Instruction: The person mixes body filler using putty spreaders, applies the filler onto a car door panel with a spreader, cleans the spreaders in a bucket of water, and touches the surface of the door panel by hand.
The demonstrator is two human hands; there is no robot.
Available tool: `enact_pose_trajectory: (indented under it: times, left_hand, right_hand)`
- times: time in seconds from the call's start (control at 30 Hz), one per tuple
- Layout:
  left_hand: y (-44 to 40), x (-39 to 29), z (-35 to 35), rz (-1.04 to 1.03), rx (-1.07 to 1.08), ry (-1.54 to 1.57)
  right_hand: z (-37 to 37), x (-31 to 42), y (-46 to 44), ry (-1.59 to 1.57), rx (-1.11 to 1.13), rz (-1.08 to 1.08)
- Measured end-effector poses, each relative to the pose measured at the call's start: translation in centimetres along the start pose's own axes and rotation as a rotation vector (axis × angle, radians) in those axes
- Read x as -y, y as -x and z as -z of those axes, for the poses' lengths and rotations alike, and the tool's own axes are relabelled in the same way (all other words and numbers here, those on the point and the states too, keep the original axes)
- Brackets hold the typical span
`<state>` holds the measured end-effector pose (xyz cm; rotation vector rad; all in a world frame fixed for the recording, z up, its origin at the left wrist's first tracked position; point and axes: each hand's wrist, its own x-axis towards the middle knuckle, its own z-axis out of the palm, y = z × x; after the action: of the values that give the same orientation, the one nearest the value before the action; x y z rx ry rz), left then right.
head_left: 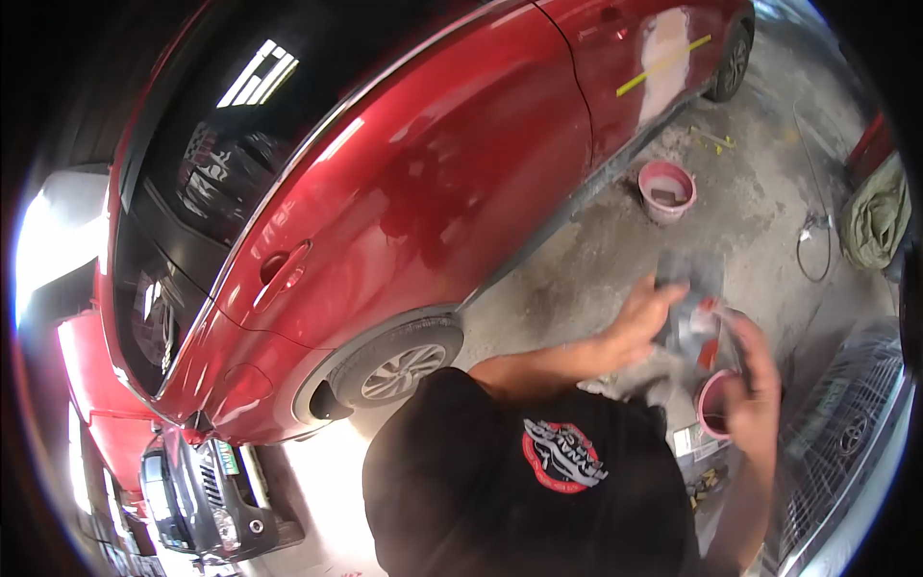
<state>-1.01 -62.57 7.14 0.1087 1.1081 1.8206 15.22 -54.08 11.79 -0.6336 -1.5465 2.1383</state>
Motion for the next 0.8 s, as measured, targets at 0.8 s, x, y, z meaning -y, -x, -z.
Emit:
enact_pose_trajectory:
  times: [0.8]
  left_hand:
    - [-39.1,-7.6,-17.4,-0.733,-0.318,-0.487]
  right_hand:
    - [24.1,6.9,-40.6,1.124,0.436,0.636]
